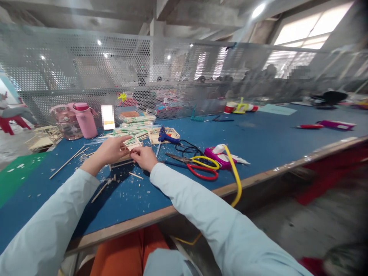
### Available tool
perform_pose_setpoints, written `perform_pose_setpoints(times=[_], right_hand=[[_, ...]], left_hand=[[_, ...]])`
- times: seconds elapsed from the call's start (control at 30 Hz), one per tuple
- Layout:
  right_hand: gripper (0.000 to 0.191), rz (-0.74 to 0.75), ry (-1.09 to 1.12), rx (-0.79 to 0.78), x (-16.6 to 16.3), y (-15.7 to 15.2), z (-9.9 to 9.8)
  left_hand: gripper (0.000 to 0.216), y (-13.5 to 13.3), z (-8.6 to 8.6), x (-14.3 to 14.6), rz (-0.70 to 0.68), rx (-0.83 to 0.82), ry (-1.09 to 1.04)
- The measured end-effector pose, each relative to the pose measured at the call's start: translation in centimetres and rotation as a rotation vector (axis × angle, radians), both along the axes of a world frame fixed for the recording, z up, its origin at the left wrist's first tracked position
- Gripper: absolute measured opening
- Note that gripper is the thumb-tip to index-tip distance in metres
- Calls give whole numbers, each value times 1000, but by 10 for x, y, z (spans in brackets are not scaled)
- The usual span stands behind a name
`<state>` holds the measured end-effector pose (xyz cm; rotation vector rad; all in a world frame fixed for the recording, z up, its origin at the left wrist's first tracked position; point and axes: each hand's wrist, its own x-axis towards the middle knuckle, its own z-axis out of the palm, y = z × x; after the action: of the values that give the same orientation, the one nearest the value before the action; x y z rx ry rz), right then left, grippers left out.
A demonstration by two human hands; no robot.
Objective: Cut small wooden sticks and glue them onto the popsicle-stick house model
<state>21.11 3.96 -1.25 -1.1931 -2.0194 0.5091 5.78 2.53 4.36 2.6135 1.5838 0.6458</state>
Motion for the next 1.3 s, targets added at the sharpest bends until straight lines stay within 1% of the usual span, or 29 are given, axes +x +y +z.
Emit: perform_pose_setpoints(times=[0.23, 0.47, 0.7, 0.8, 0.87, 0.93, 0.97, 1.03, 1.1, 1.13, 1.2, 1.3], right_hand=[[22, -42, -136, 70, 0, -5, 7], [24, -39, -148, 36, 0, -4, 6], [26, -94, -321, 164, 0, -9, 9], [26, -102, -361, 189, 0, -10, 10], [25, -98, -375, 181, 0, -9, 11], [26, -101, -386, 162, 0, -9, 11], [26, -104, -389, 153, -1, -9, 12], [26, -108, -392, 141, 0, -10, 12], [26, -109, -390, 139, 0, -9, 11], [26, -107, -388, 141, 0, -9, 11], [26, -104, -382, 147, 1, -9, 9], [24, -101, -367, 155, 2, -7, 7]], left_hand=[[54, 2, -2, 1, 14, 51, 32], [54, 2, -3, 1, 2, 29, -2], [55, 1, -3, 2, 5, 20, -13], [59, -3, 0, 0, -10, -11, -76], [59, -8, 4, -5, -1, -45, -175], [54, -15, 6, -12, 41, -42, -325], [50, -18, 6, -16, 76, -6, -414], [43, -23, 2, -24, 170, 115, -581], [38, -25, -5, -30, 268, 234, -679], [37, -25, -9, -32, 301, 272, -692], [34, -24, -17, -36, 333, 310, -654], [33, -20, -27, -39, 343, 312, -545]])
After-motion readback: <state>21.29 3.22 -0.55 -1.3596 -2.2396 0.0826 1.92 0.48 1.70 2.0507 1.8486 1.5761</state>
